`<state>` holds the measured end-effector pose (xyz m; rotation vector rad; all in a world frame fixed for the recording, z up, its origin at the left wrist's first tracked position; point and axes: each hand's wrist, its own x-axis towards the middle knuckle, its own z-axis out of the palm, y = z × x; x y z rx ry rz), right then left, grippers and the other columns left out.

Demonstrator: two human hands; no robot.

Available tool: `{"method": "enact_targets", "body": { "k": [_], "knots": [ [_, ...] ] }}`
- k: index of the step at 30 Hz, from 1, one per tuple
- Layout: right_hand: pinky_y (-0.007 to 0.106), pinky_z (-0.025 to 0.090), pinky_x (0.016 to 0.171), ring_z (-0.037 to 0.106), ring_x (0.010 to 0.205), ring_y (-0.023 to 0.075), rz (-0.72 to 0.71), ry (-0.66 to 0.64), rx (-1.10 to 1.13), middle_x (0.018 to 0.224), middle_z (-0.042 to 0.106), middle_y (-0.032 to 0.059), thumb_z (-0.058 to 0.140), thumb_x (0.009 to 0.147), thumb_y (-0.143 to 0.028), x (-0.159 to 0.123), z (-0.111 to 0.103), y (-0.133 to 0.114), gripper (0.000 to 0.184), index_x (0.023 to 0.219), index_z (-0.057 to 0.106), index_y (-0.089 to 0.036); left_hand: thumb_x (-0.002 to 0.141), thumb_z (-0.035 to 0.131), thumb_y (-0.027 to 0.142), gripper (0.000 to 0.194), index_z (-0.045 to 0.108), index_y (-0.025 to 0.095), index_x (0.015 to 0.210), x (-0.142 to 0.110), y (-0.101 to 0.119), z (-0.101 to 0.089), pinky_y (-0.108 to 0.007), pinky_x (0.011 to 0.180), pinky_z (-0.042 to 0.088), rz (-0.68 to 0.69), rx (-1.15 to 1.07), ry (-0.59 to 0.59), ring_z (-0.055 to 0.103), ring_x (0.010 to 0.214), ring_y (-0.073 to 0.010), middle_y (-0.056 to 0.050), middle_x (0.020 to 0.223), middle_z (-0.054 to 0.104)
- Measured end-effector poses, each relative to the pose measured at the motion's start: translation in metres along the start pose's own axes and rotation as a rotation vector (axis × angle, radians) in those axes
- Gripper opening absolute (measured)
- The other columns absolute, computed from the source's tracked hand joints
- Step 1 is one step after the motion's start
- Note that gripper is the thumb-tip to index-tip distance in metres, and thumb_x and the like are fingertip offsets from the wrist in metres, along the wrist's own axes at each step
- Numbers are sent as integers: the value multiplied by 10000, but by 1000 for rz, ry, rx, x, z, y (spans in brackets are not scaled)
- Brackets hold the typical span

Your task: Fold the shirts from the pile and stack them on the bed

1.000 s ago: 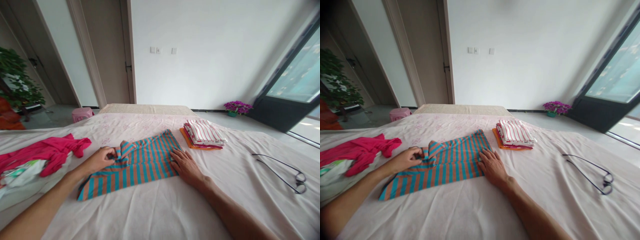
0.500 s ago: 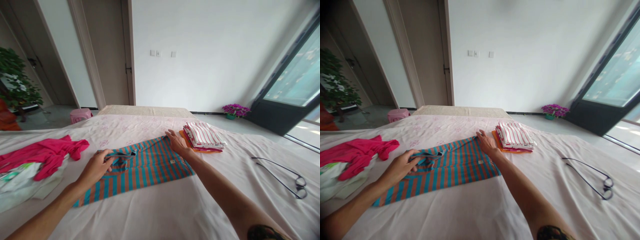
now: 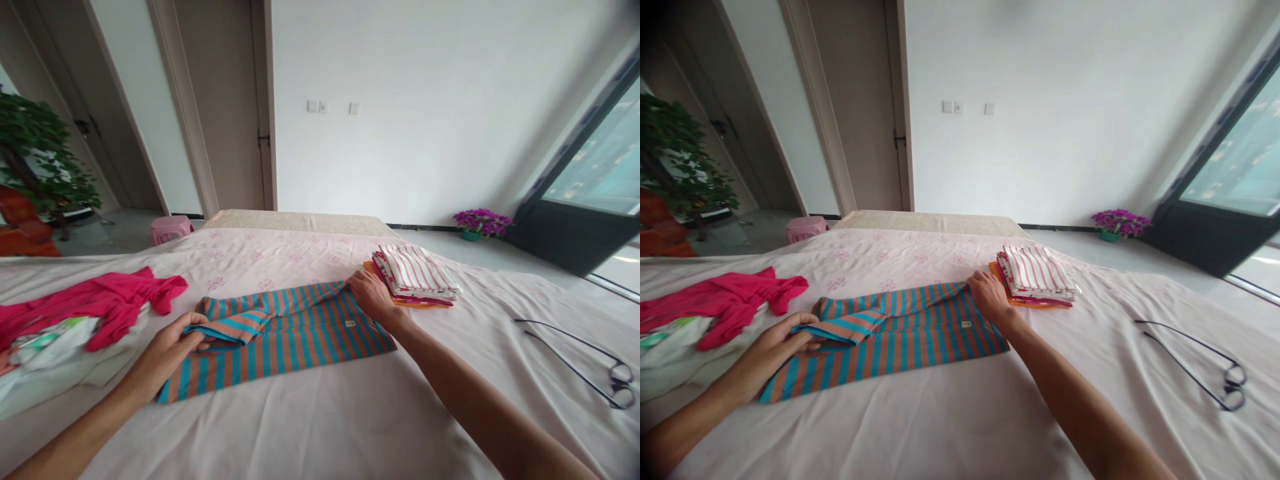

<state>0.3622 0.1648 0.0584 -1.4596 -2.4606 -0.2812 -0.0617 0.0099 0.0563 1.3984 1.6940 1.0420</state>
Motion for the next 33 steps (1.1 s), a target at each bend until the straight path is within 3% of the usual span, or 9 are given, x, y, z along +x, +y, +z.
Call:
{"method": "enact_targets", "body": {
  "k": [5,9,12,16,20,23,26,30,33],
  "knots": [
    [258,402,817,584,962,185,42,-35,24,999,643,67,425,982,-209,-14,0,-1,253,1015,676,-202,713,626,394,279,654,220,930,-1,2,2,-315,848,539,178,244,15,671,958,-243,-20,959,719],
    [263,394,827,578,935,179,45,86,61,975,640,47,452,975,-234,-19,-6,-4,226,1024,673,-219,808,571,486,346,654,208,994,-10,14,-3,-301,844,545,147,78,5,684,945,-233,-30,988,729],
    [266,393,768,577,891,181,21,28,52,914,636,39,482,939,-205,-27,-7,-7,183,936,665,-214,828,548,517,398,654,202,1047,-15,11,-6,-301,830,552,100,28,-13,689,948,-237,-32,997,741],
    [282,393,810,559,927,198,2,16,23,933,639,62,487,926,-199,-36,-8,-11,175,894,659,-195,825,521,444,325,686,224,998,-15,-5,-6,-295,818,536,86,252,-10,689,925,-232,-5,948,748],
    [322,355,933,529,1030,222,-1,117,20,1001,657,65,522,883,-184,-39,-14,-14,153,927,668,-201,814,491,365,287,690,243,981,-15,-13,-7,-312,901,496,214,453,68,662,1019,-235,-20,1024,740],
    [314,361,906,551,968,206,-17,53,37,941,666,52,535,806,-126,-42,-14,-14,175,893,666,-202,747,487,263,305,692,250,973,-15,-12,-14,-321,938,489,234,467,-53,657,1045,-232,-15,1052,736],
    [311,366,906,560,958,203,9,35,45,944,669,56,519,750,-79,-44,-9,-14,259,925,670,-194,649,444,173,428,666,231,1010,-2,-16,-30,-321,978,486,174,356,-108,655,1082,-216,-12,1089,728],
    [315,361,953,546,1016,212,-16,70,84,998,668,64,502,722,-51,-45,-2,-16,339,977,676,-193,666,435,175,424,657,190,1027,37,-24,-50,-350,1037,450,221,435,153,637,1123,-228,-68,1135,706],
    [309,381,950,551,1011,205,-40,47,126,1010,666,66,482,733,-43,-44,1,-17,386,1029,682,-190,741,456,204,469,656,209,1165,68,-23,-52,-350,987,472,293,633,181,622,1126,-232,-79,1236,661]
  ]
}}
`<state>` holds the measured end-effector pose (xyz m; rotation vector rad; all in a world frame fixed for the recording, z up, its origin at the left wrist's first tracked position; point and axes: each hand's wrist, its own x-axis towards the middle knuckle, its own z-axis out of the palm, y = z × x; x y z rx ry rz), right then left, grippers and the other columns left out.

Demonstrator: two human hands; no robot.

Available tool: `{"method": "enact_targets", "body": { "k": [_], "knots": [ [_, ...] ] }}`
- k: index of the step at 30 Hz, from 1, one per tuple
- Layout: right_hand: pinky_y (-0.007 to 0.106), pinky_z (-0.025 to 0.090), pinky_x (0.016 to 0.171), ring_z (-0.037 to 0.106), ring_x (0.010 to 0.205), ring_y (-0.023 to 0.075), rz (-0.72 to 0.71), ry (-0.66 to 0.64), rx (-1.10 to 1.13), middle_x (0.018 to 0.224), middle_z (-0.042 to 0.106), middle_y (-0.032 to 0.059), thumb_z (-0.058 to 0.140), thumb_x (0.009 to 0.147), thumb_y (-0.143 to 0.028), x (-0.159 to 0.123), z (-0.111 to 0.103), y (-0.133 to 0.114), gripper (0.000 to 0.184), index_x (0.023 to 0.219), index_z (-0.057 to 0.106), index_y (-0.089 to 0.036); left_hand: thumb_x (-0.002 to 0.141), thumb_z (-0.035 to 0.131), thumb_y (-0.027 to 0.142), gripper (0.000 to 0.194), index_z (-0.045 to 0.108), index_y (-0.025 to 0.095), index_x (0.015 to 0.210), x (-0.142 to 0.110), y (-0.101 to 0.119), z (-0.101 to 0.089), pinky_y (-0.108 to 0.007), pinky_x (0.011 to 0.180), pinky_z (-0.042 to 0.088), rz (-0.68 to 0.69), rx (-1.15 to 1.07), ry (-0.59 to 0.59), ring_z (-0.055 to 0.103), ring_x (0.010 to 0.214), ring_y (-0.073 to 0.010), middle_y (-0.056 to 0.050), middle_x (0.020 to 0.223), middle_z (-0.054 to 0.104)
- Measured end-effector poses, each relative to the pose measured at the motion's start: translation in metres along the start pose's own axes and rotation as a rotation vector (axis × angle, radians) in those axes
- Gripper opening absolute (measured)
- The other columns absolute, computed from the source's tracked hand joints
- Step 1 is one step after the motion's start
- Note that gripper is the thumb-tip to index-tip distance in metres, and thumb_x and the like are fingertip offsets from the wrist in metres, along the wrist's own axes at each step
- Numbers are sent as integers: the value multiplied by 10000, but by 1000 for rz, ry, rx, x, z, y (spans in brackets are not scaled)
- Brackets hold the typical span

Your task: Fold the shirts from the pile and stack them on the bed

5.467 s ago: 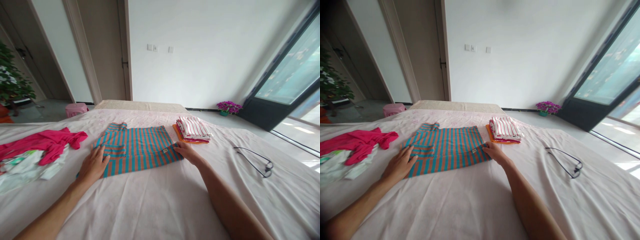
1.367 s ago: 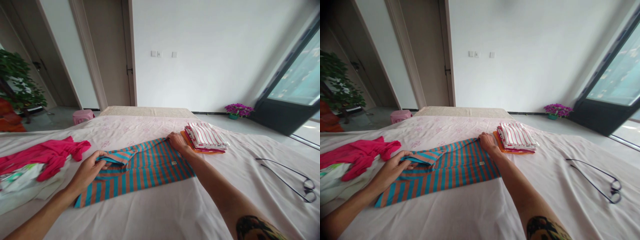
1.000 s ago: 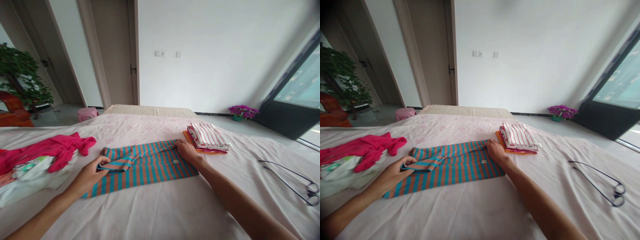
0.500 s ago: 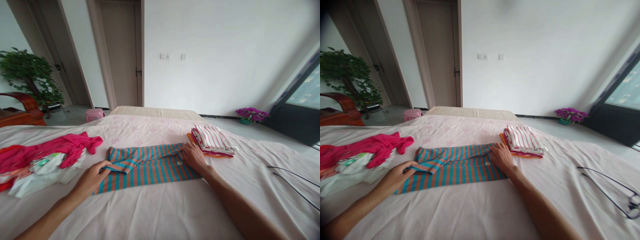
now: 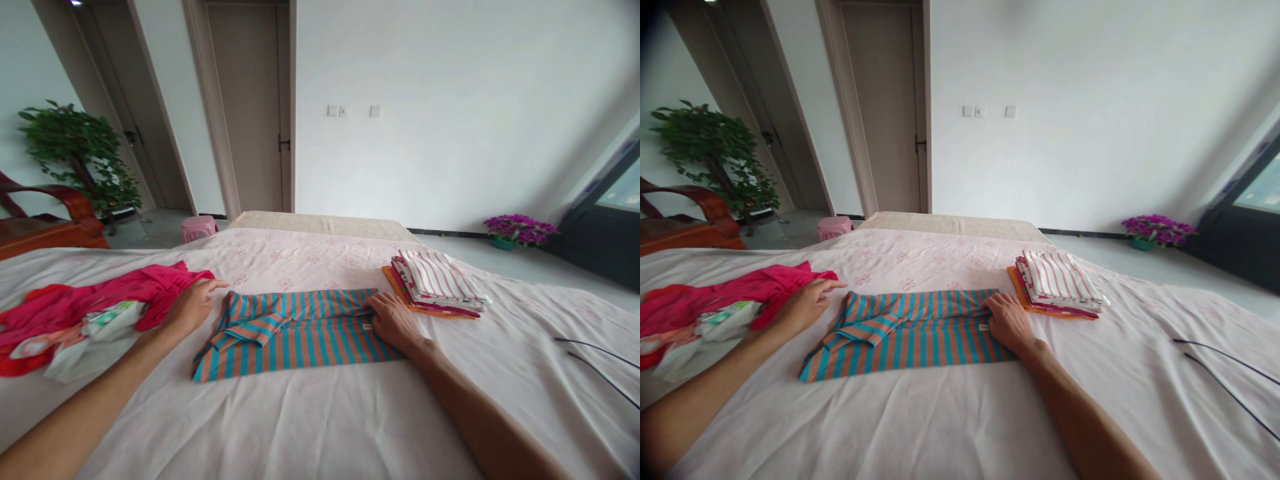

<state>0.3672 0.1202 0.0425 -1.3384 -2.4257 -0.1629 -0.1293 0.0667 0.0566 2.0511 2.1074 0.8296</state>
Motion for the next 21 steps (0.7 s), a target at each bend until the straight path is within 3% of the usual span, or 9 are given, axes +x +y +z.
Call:
{"method": "enact_targets", "body": {
  "k": [2,5,9,14,17,21],
  "knots": [
    [307,393,949,557,1008,202,6,-19,20,1016,666,70,473,748,-45,0,2,1,397,1054,684,-185,764,491,224,447,669,239,1174,15,2,6,-334,980,464,55,91,-52,605,1143,-226,-68,1269,644],
    [308,409,947,561,1014,201,27,-31,45,1031,664,68,475,769,-59,0,4,3,393,1071,689,-191,773,538,254,277,719,251,983,29,7,15,-297,907,472,27,167,-119,636,1055,-212,-48,1141,702],
    [299,426,932,562,1017,198,29,-30,72,1038,658,62,474,782,-67,-1,5,5,387,1072,694,-198,813,504,274,199,674,229,905,33,8,24,-274,720,463,-71,218,-72,668,893,-210,-48,956,733],
    [292,437,916,560,1019,197,35,-23,60,1044,657,63,464,800,-66,-3,4,5,364,1037,710,-192,841,453,249,226,647,211,952,26,14,29,-298,767,451,-89,269,-10,645,960,-232,-84,1030,709],
    [298,437,921,562,1020,199,61,-20,37,1045,658,69,467,809,-66,-4,3,4,360,1048,706,-190,854,439,261,255,644,202,993,16,23,24,-319,846,465,4,190,11,629,1003,-229,-89,1093,681],
    [296,430,943,561,1029,196,64,-23,40,1046,658,70,470,815,-62,-4,1,2,368,1069,702,-190,844,526,345,256,675,217,1010,-10,39,11,-307,923,480,248,-86,-198,624,1048,-212,-58,1095,684]
  ]
}}
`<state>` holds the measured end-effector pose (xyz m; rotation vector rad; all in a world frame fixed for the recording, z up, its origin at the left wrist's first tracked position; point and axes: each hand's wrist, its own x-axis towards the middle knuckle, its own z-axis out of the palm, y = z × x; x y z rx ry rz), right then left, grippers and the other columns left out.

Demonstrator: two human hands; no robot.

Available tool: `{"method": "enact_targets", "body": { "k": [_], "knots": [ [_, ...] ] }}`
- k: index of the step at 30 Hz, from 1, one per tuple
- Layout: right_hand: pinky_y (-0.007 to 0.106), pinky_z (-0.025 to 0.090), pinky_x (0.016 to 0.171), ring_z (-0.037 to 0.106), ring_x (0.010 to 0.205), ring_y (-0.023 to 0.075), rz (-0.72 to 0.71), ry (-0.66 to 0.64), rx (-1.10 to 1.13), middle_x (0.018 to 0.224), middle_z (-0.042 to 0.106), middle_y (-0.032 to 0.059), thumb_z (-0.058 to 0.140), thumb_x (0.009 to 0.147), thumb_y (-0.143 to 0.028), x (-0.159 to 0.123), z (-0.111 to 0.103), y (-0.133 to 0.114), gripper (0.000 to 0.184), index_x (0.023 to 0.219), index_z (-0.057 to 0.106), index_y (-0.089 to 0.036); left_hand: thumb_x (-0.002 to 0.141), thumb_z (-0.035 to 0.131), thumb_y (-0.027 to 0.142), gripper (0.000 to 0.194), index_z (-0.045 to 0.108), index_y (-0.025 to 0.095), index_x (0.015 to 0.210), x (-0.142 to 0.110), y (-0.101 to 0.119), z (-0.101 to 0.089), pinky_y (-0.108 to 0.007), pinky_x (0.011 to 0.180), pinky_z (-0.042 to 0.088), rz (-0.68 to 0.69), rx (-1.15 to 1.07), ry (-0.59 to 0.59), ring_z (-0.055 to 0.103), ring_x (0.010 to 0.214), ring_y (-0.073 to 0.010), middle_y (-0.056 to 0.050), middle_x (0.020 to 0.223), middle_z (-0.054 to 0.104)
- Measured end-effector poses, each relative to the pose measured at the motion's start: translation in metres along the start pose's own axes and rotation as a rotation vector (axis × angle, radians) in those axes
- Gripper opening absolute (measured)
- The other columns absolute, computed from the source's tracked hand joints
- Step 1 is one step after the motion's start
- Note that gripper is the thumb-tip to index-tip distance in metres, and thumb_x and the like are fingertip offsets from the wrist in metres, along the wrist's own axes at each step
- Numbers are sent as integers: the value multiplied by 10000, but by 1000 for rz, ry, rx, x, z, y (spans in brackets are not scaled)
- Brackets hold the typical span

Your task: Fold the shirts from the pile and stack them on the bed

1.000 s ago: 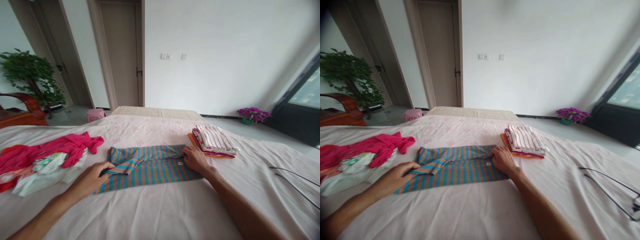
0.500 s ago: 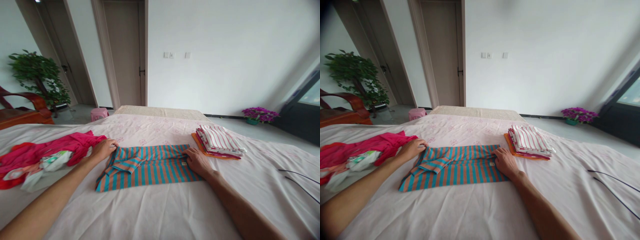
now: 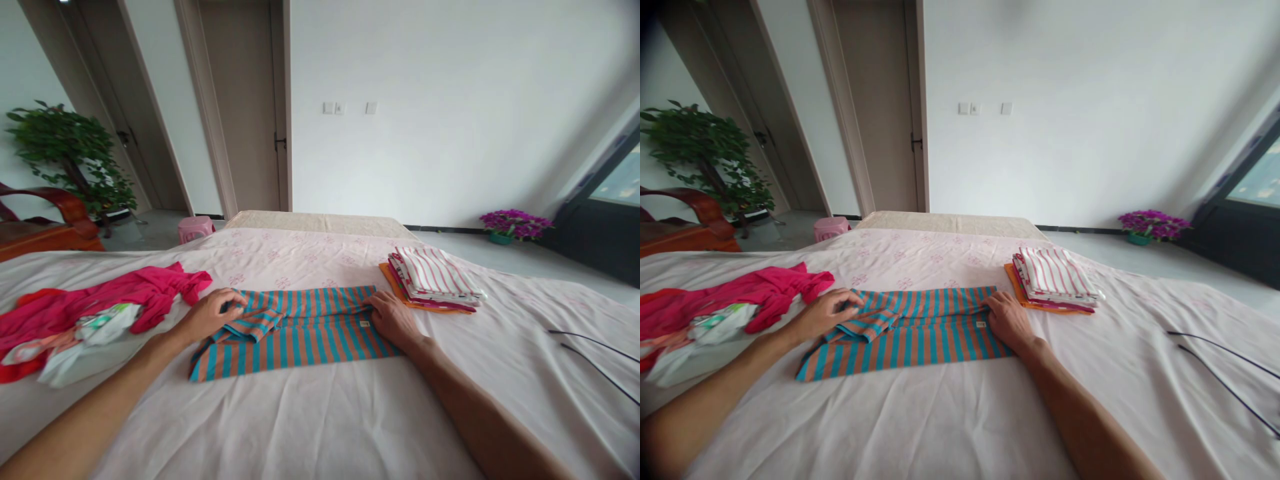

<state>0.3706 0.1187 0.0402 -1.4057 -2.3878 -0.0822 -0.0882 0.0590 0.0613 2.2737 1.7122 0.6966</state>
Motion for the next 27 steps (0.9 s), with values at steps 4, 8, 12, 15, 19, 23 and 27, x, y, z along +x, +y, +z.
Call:
{"method": "enact_targets", "body": {
  "k": [4,8,12,15,19,23,27],
  "knots": [
    [292,427,949,562,1023,191,-9,8,13,1036,658,69,457,824,-58,0,1,-1,371,1056,713,-192,780,605,227,360,673,277,1130,-21,21,1,-317,991,446,168,60,-154,591,1133,-214,-31,1185,660],
    [293,429,948,561,1026,193,-14,5,26,1035,659,66,452,833,-62,-1,2,0,369,1047,722,-194,885,506,213,191,678,249,960,-25,34,9,-339,958,434,232,202,-71,613,1028,-201,-31,1049,686],
    [291,431,946,560,1034,193,-10,-5,32,1039,659,69,454,850,-71,-2,1,0,358,1060,717,-193,956,418,275,207,623,243,958,-22,50,8,-309,866,447,158,207,34,635,925,-181,-20,972,697],
    [285,434,937,562,1036,190,-7,-17,25,1049,658,71,454,845,-63,-2,0,-1,372,1092,703,-186,951,439,338,204,615,265,1024,-25,65,3,-263,764,458,115,137,-62,647,843,-156,0,957,693],
    [290,428,944,560,1034,193,-6,10,6,1054,653,74,465,843,-66,-2,0,0,372,1122,685,-175,807,643,346,359,612,304,1162,-34,77,4,-277,829,468,149,112,-230,650,975,-198,-2,1107,681],
    [292,430,928,556,1013,194,-18,23,-2,1037,650,71,474,872,-94,-3,-1,1,321,1079,699,-191,816,562,261,367,630,315,1173,-38,68,13,-295,899,470,93,92,-155,628,1097,-217,-20,1214,654],
    [289,433,908,561,983,190,-39,3,11,1003,657,63,471,916,-140,-3,-2,2,285,1050,716,-197,894,442,317,256,654,264,1027,-33,47,14,-268,819,506,-112,-51,-6,675,950,-182,-18,1054,706]
  ]
}}
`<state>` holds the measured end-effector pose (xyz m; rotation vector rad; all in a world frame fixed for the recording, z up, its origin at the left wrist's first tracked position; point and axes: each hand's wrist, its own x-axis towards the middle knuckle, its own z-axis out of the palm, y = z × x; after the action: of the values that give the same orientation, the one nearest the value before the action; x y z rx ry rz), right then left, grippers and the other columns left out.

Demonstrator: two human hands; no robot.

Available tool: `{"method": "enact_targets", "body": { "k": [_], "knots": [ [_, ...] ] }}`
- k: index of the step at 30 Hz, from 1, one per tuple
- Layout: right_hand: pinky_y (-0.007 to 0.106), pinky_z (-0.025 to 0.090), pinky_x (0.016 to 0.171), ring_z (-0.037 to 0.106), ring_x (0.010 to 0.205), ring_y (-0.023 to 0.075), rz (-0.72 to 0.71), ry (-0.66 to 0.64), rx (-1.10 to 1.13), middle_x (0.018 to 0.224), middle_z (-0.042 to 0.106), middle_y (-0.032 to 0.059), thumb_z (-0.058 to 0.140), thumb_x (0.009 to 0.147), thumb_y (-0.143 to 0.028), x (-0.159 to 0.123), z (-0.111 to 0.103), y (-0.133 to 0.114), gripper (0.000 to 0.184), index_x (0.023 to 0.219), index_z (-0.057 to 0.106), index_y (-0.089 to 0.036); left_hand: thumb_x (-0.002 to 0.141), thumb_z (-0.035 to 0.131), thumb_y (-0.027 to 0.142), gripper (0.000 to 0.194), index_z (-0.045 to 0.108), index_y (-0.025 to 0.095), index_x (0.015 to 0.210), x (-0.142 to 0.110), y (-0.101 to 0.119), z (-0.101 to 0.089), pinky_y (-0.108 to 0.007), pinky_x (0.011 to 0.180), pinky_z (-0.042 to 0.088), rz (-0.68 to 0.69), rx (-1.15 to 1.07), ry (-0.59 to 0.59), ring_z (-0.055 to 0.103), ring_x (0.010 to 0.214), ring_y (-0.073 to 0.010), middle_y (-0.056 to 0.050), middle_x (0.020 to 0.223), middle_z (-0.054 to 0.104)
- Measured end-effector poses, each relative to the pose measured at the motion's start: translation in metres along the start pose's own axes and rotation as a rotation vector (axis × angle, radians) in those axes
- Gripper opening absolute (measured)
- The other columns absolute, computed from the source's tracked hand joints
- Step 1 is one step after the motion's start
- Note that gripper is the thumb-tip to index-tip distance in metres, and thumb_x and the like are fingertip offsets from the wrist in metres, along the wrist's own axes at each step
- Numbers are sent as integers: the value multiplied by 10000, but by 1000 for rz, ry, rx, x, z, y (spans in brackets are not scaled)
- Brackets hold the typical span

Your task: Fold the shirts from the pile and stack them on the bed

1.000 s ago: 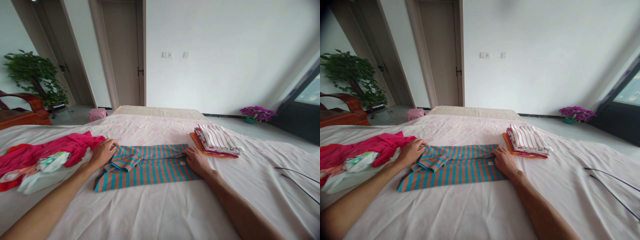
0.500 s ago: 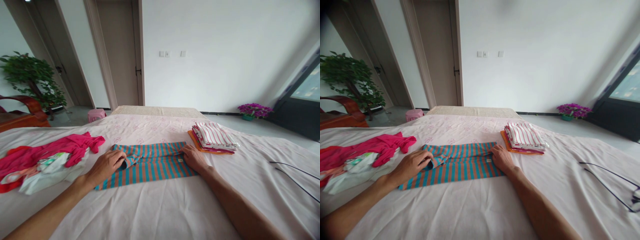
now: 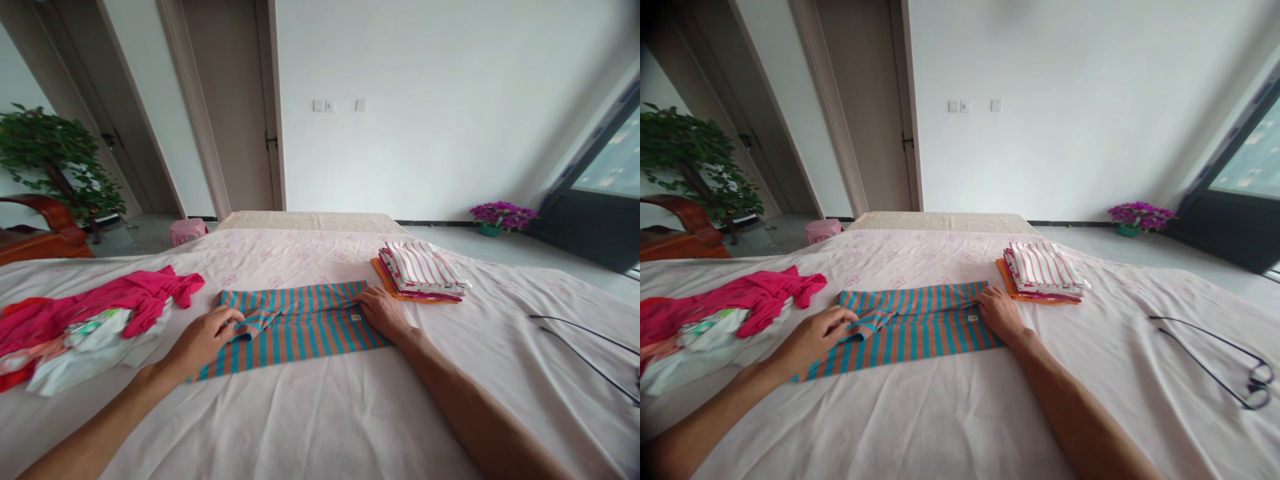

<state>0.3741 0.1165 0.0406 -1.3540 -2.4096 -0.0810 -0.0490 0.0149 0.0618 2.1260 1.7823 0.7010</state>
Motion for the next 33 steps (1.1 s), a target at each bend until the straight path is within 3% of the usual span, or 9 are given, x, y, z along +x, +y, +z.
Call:
{"method": "enact_targets", "body": {
  "k": [4,6,10,14,17,20,23,26,33],
  "knots": [
    [292,428,903,556,975,191,-3,16,-13,993,660,66,476,904,-117,0,-1,-2,291,1043,721,-192,879,488,478,381,617,209,1116,1,-8,-9,-285,777,538,-118,-226,-72,683,920,-205,-51,1001,713],
    [298,426,906,551,979,194,-21,29,-23,996,658,70,495,884,-100,-1,-3,-4,292,1049,719,-190,821,571,492,411,624,220,1124,-5,-5,-12,-291,764,537,-99,-157,-135,674,890,-209,-47,999,709],
    [316,433,883,560,962,199,-132,46,27,988,667,73,547,898,-151,0,-13,-22,219,1024,719,-202,766,604,362,269,652,254,1007,-21,-1,-12,-289,811,504,-11,108,-45,661,936,-214,-33,1041,704],
    [294,434,835,591,902,178,-344,-37,153,918,689,40,539,929,-160,9,-19,-64,204,971,726,-230,829,480,266,200,638,284,949,-25,-8,-8,-260,759,476,-85,212,6,683,894,-179,8,985,730],
    [280,431,833,593,897,170,-517,-93,212,933,688,29,529,951,-200,20,-16,-106,193,932,717,-234,891,452,386,233,640,285,985,-22,-13,-8,-260,754,482,-163,166,-31,695,901,-182,6,973,740],
    [279,431,846,591,907,170,-596,-89,236,949,685,27,531,961,-232,34,-5,-146,180,955,710,-234,825,571,479,314,672,273,1040,-24,-15,-11,-287,849,485,-107,122,-99,675,1020,-220,-25,1091,725],
    [285,440,853,596,940,174,-595,-86,233,983,690,21,519,980,-271,47,11,-174,195,1030,706,-246,754,643,376,347,689,280,1084,-30,-16,-13,-301,884,472,-27,159,-110,659,1055,-236,-36,1152,704],
    [307,455,862,594,992,192,-560,-94,201,1033,694,12,534,977,-297,57,25,-190,199,1089,695,-266,811,529,290,270,699,280,1021,-35,-18,-11,-286,865,472,-58,196,-68,675,1000,-206,-21,1093,716],
    [359,480,851,574,1005,231,-463,-98,120,1040,688,48,554,950,-291,64,40,-203,154,992,671,-200,929,424,362,255,647,261,1001,-33,-21,-3,-292,823,468,-67,285,111,674,960,-195,-17,1051,729]
  ]
}}
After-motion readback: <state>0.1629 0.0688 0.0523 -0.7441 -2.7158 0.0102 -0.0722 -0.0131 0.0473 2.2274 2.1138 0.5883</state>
